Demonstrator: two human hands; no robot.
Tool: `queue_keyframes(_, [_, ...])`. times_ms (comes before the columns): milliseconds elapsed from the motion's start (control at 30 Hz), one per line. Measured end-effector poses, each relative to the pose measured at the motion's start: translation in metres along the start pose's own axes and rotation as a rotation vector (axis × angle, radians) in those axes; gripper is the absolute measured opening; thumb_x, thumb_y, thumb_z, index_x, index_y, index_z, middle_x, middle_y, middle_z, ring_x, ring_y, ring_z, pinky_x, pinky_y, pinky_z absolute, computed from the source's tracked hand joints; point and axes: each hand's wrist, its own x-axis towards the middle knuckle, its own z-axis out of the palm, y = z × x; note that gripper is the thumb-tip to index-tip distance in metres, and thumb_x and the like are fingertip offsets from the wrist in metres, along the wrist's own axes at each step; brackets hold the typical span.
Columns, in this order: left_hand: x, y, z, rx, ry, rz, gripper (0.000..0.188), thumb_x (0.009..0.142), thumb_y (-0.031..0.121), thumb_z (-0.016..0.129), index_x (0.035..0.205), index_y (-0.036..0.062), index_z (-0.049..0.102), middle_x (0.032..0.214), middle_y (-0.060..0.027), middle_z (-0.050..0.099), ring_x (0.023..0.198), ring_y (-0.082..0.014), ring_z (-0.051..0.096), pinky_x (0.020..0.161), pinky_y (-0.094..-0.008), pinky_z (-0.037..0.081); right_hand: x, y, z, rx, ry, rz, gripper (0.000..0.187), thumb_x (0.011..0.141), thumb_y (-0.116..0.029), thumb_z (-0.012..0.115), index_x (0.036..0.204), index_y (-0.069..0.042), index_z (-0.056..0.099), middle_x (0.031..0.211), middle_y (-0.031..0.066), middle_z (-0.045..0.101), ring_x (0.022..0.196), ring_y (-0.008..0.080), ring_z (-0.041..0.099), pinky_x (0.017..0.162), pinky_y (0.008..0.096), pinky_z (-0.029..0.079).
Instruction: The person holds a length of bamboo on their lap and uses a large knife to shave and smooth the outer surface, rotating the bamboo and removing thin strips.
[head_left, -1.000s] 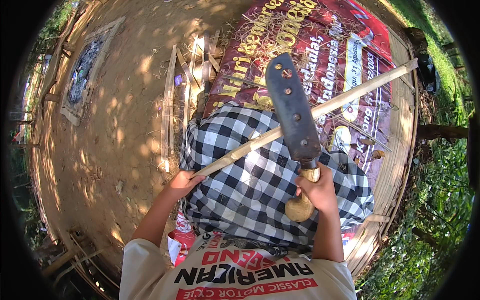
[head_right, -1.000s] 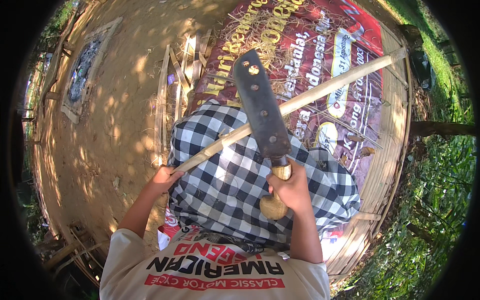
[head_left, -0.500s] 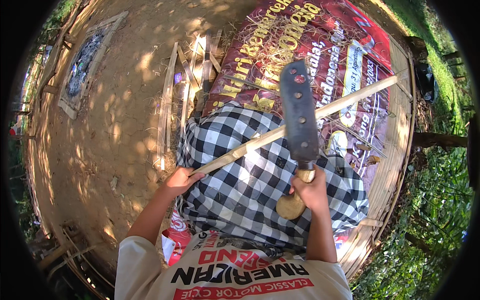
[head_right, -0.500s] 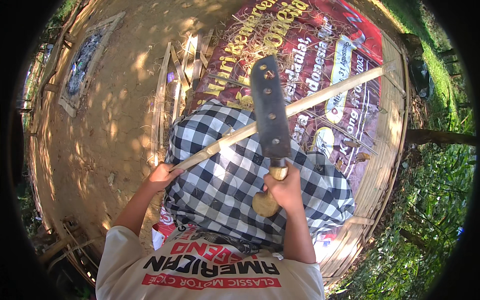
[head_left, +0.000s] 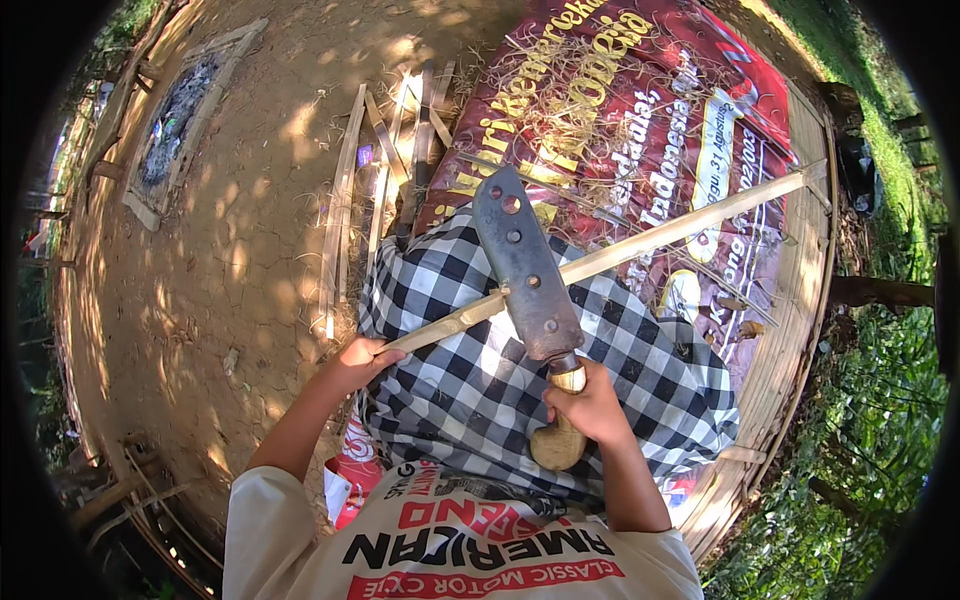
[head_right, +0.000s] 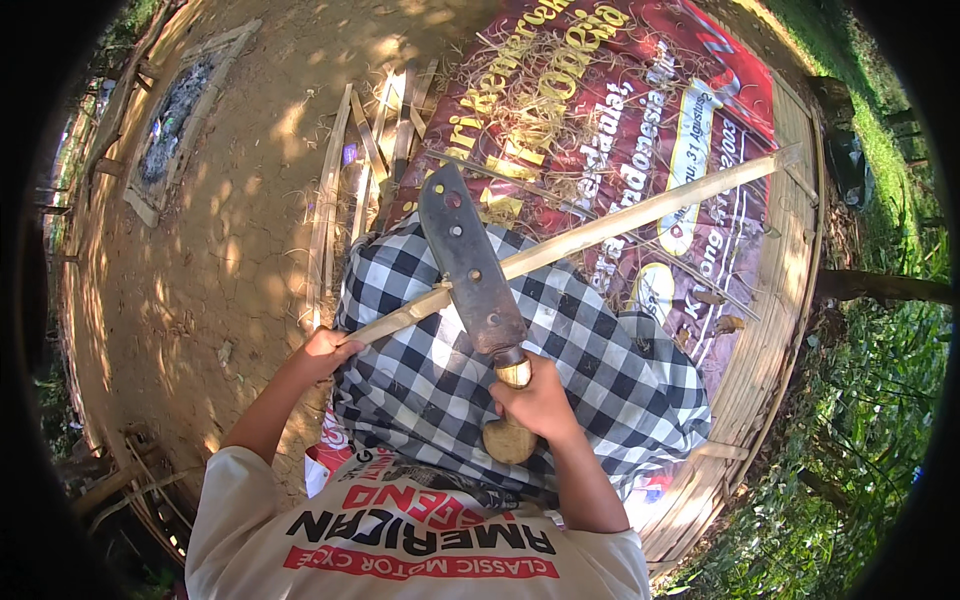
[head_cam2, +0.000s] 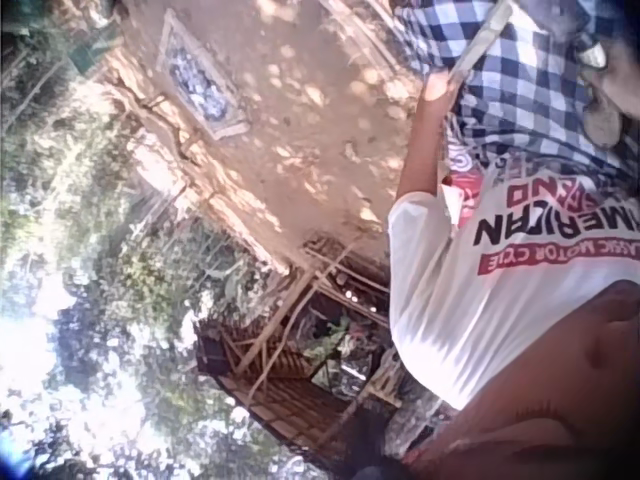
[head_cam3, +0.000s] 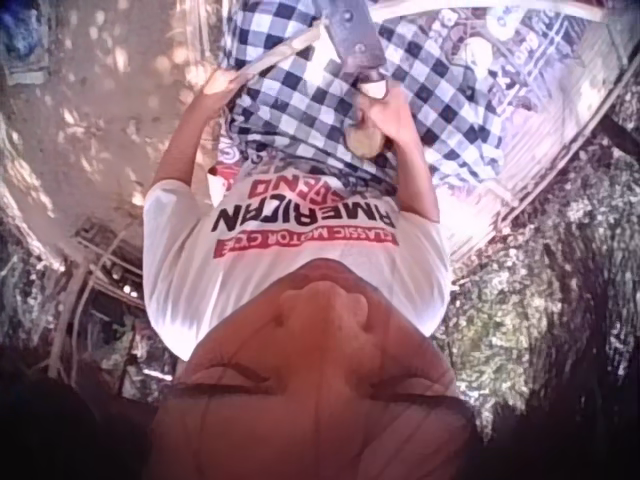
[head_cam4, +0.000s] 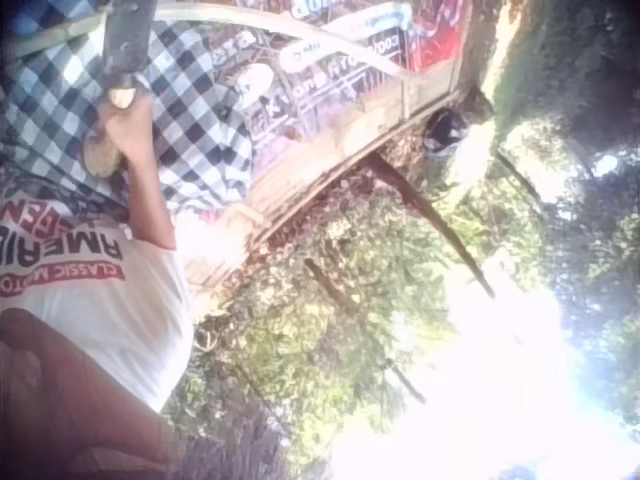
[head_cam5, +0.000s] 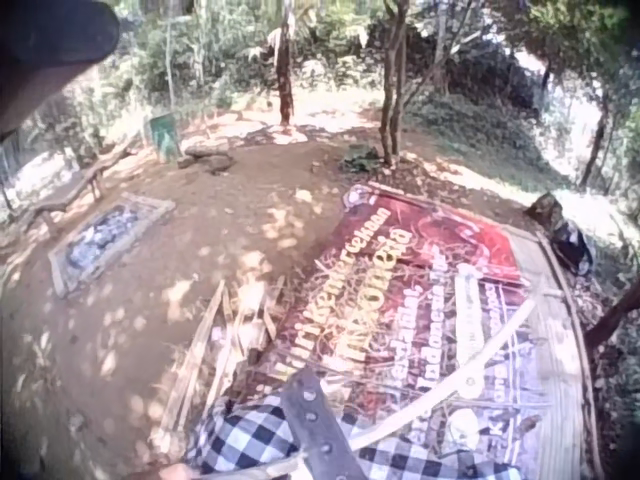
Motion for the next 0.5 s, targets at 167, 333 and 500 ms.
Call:
queue_keyframes(167, [0.005, 0.000, 0.004, 0.118, 0.042, 0.165, 0.036, 0.089, 0.033, 0.066, 0.083, -0.0024, 0.068, 0.061, -0.0171, 0.059, 0.053, -0.0198, 0.055, 0.055, -0.0342, 0.044, -0.005, -0.015, -0.022, 0.161, -0.078, 0.048, 0.020, 0.071, 0.005, 0.062, 0.090, 0.005, 0.055, 0.064, 0.0098, 0.057, 0.051, 0.0178, 0.058, 0.050, 0.0307, 0.049])
queue_keyframes(333, [0.006, -0.008, 0.004, 0.190, 0.046, 0.194, 0.040, 0.088, 0.036, 0.066, 0.081, -0.0034, 0.067, 0.061, -0.0196, 0.059, 0.055, -0.0250, 0.058, 0.054, -0.0362, 0.045, -0.013, -0.023, -0.023, 0.568, -0.080, 0.082, 0.020, 0.071, 0.005, 0.059, 0.089, 0.004, 0.052, 0.063, 0.0101, 0.056, 0.049, 0.0177, 0.056, 0.047, 0.0319, 0.049])
queue_keyframes(500, [0.000, 0.009, 0.002, 0.191, 0.046, 0.191, 0.045, 0.089, 0.040, 0.064, 0.078, -0.0038, 0.066, 0.061, -0.0224, 0.058, 0.058, -0.0346, 0.061, 0.055, -0.0386, 0.046, 0.000, -0.012, -0.011, 0.065, 0.267, -0.108, 0.014, 0.074, 0.005, 0.057, 0.087, 0.004, 0.053, 0.064, 0.0079, 0.058, 0.051, 0.0152, 0.058, 0.049, 0.0286, 0.047])
